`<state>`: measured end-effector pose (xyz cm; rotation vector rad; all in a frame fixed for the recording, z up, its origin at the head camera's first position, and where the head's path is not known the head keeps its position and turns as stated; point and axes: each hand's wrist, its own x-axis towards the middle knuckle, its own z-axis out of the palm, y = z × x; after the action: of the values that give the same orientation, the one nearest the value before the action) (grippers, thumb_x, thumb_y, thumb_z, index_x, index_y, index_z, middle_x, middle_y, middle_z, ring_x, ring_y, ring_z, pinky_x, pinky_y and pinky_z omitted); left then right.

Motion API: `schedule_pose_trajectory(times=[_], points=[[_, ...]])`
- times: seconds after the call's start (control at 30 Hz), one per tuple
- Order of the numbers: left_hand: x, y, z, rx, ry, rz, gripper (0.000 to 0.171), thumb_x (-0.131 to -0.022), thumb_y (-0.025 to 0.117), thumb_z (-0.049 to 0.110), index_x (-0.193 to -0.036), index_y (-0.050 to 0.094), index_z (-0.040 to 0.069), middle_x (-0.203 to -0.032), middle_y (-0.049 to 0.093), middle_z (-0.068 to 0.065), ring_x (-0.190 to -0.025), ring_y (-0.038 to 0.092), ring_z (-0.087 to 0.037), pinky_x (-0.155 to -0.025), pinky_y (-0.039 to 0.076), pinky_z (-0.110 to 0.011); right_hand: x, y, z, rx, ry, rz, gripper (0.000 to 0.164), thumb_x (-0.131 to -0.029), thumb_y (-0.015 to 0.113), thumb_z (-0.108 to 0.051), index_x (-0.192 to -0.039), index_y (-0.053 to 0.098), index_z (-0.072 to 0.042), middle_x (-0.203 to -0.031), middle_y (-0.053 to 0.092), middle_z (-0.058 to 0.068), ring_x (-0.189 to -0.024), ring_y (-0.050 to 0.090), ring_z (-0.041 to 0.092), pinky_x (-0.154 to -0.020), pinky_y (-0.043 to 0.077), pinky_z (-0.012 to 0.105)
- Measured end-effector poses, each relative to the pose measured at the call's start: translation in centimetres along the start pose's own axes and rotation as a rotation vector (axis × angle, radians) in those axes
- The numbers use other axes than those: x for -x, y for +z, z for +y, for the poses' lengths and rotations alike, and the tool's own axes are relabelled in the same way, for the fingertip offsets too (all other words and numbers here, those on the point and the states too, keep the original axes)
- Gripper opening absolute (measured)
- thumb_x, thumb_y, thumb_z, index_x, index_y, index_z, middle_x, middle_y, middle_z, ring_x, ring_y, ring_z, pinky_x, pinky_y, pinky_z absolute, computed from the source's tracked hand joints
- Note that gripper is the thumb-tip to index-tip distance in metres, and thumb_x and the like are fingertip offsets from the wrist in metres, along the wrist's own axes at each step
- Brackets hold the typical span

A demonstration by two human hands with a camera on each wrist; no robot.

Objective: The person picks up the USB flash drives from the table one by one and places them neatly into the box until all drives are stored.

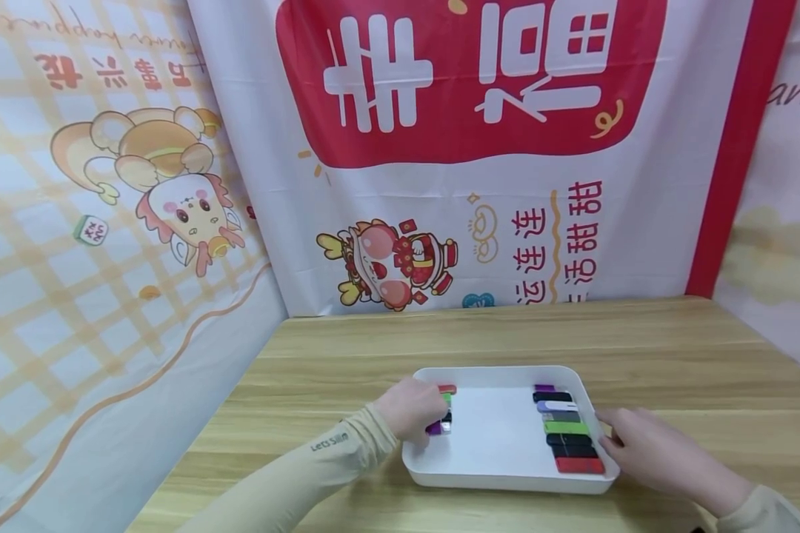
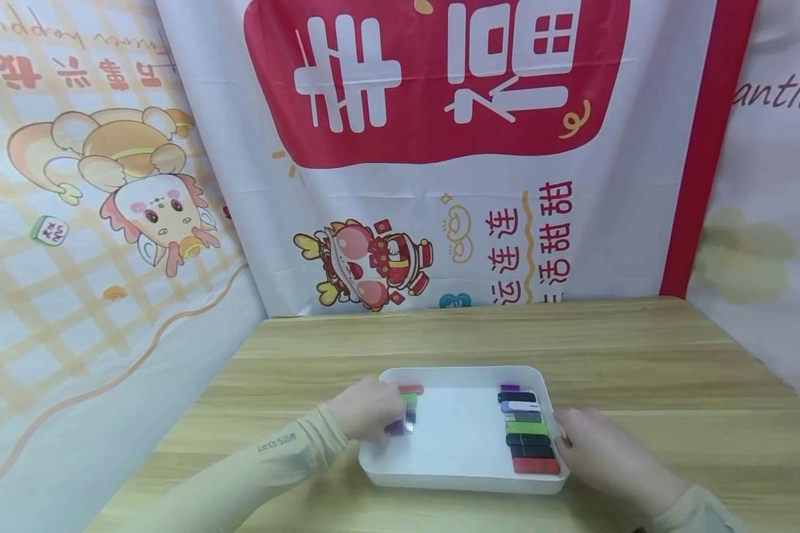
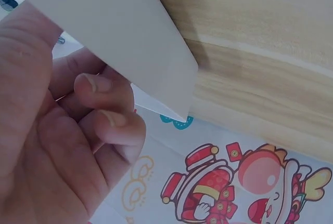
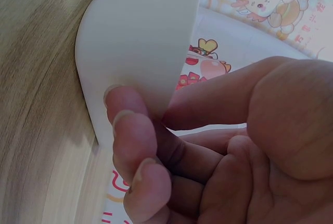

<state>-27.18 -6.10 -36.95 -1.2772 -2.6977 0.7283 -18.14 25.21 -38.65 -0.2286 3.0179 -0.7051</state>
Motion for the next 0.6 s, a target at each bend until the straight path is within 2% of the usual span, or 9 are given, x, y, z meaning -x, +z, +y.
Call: schedule_pose_trajectory(times=[0.13,0.23,0.43,0.6], points=[[0.0,-0.1,0.1,-0.049,-0.003,0.012,0.022,-0.071,0.088,0.026,-0.079,0.068,0.024,-0.072,0.060,0.009,-0.060,0.047,-0.006,-0.052,0.043,-0.021,0.1,0.0,0.0,0.000,-0.012,0.011,0.039,-0.090,0.064,-0.004,-0.122,0.056,0.017,-0.065,0.051,0.000,-0.054,0.048,0.015,-0.047,0.041,0.027],[0.3,-0.4,0.1,-0.045,-0.005,0.018,0.023,-0.071,0.088,0.031,-0.082,0.070,0.024,-0.072,0.060,0.009,-0.060,0.047,-0.006,-0.053,0.043,-0.021,0.1,-0.1,0.0,0.003,-0.007,0.000,0.040,-0.091,0.064,-0.005,-0.123,0.056,0.016,-0.066,0.051,0.000,-0.055,0.049,0.015,-0.047,0.042,0.027],[1.4,-1.1,-0.5,0.070,-0.027,0.051,0.028,-0.076,0.083,0.032,-0.067,0.058,0.021,-0.060,0.050,0.009,-0.054,0.045,-0.007,-0.048,0.039,-0.023,0.2,-0.2,0.0,0.003,-0.005,-0.001,0.039,-0.091,0.064,-0.005,-0.123,0.057,0.015,-0.066,0.051,0.001,-0.055,0.048,0.015,-0.047,0.041,0.027],[4.2,-2.1,-1.4,0.192,-0.042,0.151,0.031,-0.080,0.074,0.023,-0.060,0.050,0.021,-0.056,0.044,0.010,-0.051,0.040,-0.006,-0.046,0.036,-0.023,0.1,-0.2,0.1,-0.002,0.000,-0.006,0.040,-0.091,0.064,-0.005,-0.124,0.055,0.016,-0.067,0.051,0.001,-0.055,0.049,0.015,-0.048,0.042,0.028]])
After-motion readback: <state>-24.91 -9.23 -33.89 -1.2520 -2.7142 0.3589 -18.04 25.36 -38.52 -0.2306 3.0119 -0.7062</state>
